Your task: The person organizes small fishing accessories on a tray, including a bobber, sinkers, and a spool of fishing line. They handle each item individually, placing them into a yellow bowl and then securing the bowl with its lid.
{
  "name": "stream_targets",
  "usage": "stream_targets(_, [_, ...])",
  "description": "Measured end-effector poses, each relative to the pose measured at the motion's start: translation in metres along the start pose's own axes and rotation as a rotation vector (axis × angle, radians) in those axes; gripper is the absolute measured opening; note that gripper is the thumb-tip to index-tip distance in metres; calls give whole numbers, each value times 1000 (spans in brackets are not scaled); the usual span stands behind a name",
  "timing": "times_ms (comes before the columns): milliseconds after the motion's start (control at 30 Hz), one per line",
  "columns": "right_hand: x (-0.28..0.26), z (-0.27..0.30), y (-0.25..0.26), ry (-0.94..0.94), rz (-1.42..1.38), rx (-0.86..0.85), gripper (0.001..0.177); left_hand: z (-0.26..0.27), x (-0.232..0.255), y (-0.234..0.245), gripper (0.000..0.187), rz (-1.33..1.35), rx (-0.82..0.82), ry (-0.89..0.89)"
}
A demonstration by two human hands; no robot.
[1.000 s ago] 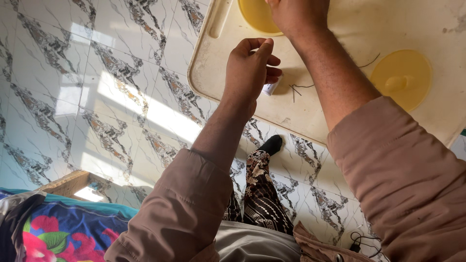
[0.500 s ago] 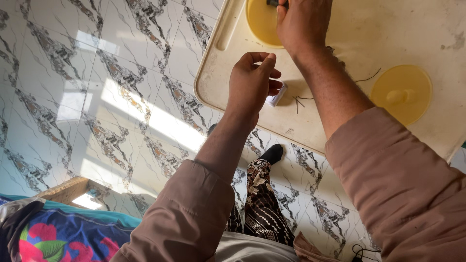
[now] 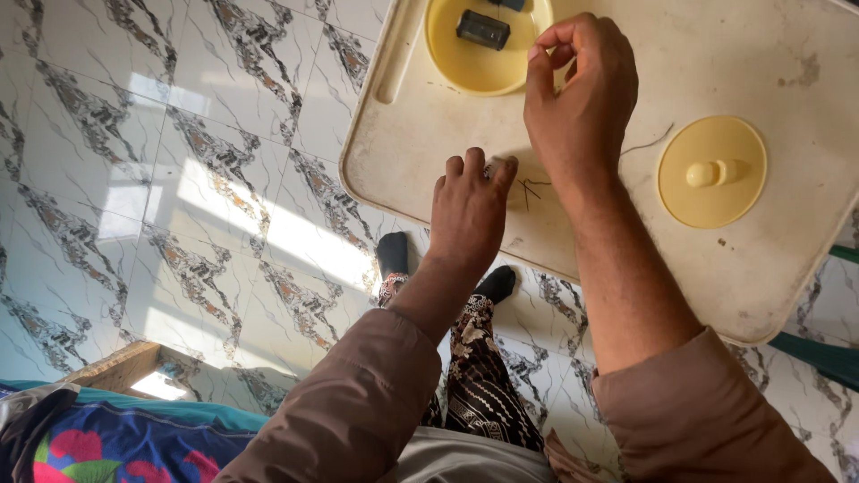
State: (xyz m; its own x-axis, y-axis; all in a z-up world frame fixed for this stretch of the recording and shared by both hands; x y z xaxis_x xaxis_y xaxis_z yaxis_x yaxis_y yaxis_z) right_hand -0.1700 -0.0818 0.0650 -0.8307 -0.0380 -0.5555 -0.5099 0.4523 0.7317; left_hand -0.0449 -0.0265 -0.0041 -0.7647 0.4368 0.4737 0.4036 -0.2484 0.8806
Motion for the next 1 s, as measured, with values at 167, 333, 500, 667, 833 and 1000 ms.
stream_targets(167, [-8,13,13,-82,-167,-14,12,-4,-7,9,43,231,54,74])
stream_targets(333, [-5,17,20,-218,-342,-146,8,-25,-30,30,38,744,86,386])
stream_targets(500, [-19,6,24,-260,-714,-294,22,-50,-36,39,38,1653,65,286])
stream_targets(667, [-35,0,26,-228,-892,-428,31,-51,-26,36,37,2008,-5,210])
stream_targets(833, [-36,-3,33,-279,-851,-399,19,-46,-23,35,39,1950,-19,247])
stream_targets(1000, [-29,4,35,-326,-776,-388,22,-47,-27,31,43,1870,48,310])
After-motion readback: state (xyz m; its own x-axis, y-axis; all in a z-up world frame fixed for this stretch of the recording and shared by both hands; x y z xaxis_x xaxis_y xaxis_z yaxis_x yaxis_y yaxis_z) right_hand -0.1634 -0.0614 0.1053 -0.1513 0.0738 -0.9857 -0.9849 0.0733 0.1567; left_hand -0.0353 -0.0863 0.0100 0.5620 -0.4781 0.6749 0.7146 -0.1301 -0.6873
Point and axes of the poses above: each hand's wrist, its own z-axis away from the middle knuckle, its own y-axis out of the back of the hand, x = y × z, the point moved 8 cm from there along -z, towards the middle knuckle, and after that the axes turned 1 degree about z, right-handed, at the moved point
